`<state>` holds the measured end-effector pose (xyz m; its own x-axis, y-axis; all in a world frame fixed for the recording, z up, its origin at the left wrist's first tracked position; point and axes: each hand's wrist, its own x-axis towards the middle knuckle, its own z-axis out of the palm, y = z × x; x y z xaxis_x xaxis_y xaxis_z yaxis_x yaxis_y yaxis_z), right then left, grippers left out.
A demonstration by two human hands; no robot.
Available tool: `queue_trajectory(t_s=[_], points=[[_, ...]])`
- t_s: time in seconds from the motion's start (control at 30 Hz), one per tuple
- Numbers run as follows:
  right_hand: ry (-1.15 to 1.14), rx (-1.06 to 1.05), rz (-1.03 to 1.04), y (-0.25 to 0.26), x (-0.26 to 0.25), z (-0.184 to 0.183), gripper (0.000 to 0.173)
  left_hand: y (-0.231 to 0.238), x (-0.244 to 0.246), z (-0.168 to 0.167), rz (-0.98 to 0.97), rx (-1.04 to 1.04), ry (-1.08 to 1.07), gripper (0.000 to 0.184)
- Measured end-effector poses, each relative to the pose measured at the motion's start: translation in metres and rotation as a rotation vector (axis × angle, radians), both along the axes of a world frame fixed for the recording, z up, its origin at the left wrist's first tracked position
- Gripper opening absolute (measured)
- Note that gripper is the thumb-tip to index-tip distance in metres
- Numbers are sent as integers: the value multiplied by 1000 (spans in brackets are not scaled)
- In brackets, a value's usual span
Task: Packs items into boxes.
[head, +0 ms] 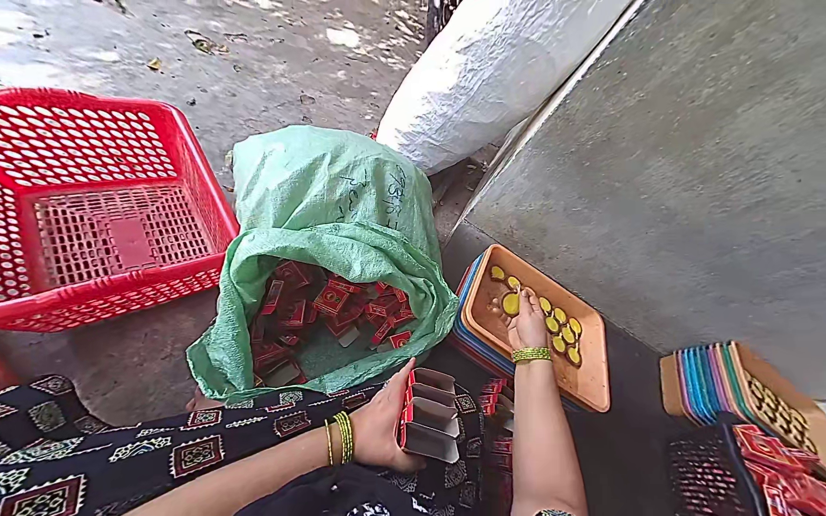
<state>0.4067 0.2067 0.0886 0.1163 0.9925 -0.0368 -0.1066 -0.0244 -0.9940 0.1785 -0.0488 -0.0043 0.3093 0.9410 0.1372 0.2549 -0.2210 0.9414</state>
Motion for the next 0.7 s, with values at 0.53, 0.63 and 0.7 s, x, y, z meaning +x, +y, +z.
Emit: queue_trajectory(t_s=[0.53, 0.63, 0.7], points=[[165, 178, 257, -72, 4, 29, 76, -3, 2, 0, 14, 21, -9, 159], [204, 136, 213, -72, 2, 29, 43, -3, 1, 1, 5, 6, 2, 159], [215, 131, 192, -72, 1, 26, 42, -3, 1, 1, 7, 18, -5, 158]])
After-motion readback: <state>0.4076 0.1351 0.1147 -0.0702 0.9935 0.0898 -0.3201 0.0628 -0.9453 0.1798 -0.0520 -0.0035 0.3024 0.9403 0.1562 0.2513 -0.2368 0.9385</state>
